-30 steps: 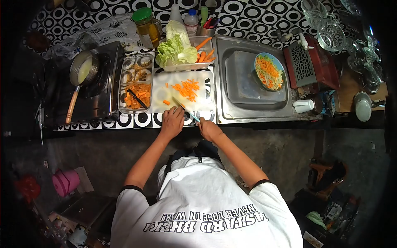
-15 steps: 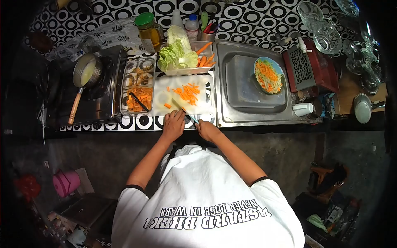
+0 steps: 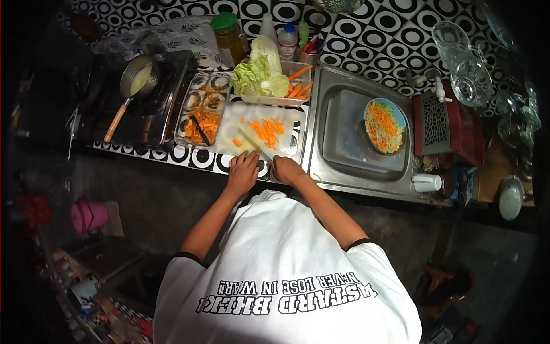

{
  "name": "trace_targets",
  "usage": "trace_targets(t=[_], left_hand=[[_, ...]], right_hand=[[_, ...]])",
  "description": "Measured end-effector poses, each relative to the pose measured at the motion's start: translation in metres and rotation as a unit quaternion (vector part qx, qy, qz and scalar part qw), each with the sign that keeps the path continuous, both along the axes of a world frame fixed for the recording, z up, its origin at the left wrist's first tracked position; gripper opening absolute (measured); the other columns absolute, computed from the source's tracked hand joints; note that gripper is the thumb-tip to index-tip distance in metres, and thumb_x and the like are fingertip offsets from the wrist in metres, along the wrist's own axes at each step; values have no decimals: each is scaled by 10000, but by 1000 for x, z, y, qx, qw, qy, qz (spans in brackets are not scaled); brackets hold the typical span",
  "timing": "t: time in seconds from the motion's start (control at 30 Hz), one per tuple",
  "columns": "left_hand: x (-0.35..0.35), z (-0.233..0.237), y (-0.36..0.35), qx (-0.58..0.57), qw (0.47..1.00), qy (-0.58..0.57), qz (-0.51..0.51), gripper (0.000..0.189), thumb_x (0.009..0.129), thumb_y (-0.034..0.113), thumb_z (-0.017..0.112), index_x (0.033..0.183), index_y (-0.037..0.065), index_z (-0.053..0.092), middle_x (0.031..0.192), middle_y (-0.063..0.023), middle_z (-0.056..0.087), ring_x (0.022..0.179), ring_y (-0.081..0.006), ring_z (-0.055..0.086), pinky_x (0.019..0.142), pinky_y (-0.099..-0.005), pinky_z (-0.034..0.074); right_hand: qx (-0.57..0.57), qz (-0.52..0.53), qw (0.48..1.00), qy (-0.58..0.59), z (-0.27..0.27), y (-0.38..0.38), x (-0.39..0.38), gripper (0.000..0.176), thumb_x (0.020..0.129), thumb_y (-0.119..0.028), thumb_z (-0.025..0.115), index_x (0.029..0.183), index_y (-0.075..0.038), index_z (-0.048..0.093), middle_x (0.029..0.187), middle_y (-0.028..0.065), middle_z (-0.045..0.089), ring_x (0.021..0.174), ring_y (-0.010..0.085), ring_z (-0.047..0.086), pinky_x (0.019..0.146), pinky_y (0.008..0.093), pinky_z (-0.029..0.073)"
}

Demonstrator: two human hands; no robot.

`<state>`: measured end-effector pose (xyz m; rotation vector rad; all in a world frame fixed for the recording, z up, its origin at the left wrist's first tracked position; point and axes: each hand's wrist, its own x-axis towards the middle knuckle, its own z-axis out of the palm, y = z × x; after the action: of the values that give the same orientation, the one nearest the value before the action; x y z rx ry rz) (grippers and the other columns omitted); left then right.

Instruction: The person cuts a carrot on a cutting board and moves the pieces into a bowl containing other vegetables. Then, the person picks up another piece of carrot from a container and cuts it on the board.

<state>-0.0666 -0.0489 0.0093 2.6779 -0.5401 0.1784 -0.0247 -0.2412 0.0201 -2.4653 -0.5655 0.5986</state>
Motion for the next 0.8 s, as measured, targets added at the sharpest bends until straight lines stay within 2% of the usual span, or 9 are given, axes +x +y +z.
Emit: trace_targets(t=[0.2, 0.37, 0.57, 0.7, 0.8], left_hand=[[-8, 8, -14, 17, 997, 21, 65, 455, 820, 158, 635, 1246, 20, 556, 1319, -107, 520, 1250, -276, 447, 982, -434, 345], [-24, 12, -22, 9, 987, 35, 158, 439, 824, 175, 651, 1229, 24, 570, 1282, -118, 531, 1248, -263, 453, 980, -428, 339], [-41, 22, -19, -41, 958, 39, 281, 390, 818, 166, 671, 1175, 23, 606, 1151, -111, 595, 1134, -263, 520, 962, -398, 356], [-33, 18, -12, -54, 951, 20, 304, 368, 828, 175, 662, 1159, 23, 612, 1086, -103, 595, 1067, -259, 534, 926, -383, 373], [-14, 19, -7, -60, 951, 21, 302, 378, 832, 176, 656, 1171, 19, 599, 1087, -118, 591, 1054, -286, 539, 919, -404, 387]], right_hand=[[16, 26, 999, 10, 24, -18, -2, 369, 976, -287, 446, 924, 60, 560, 807, 281, 643, 791, 434, 639, 734, 502, 504], [16, 1, 996, 90, 25, -32, -23, 373, 982, -292, 439, 946, 60, 557, 792, 286, 635, 785, 455, 627, 734, 521, 494], [31, 19, 995, 91, 12, -46, -35, 365, 979, -280, 446, 942, 62, 568, 787, 297, 630, 781, 475, 616, 726, 540, 482], [48, -5, 996, 78, 9, -48, -23, 378, 981, -290, 448, 918, 60, 574, 802, 301, 629, 789, 472, 611, 748, 527, 477], [31, -40, 998, 42, 12, -50, -17, 370, 974, -282, 455, 892, 63, 562, 786, 305, 621, 780, 475, 608, 739, 535, 474]])
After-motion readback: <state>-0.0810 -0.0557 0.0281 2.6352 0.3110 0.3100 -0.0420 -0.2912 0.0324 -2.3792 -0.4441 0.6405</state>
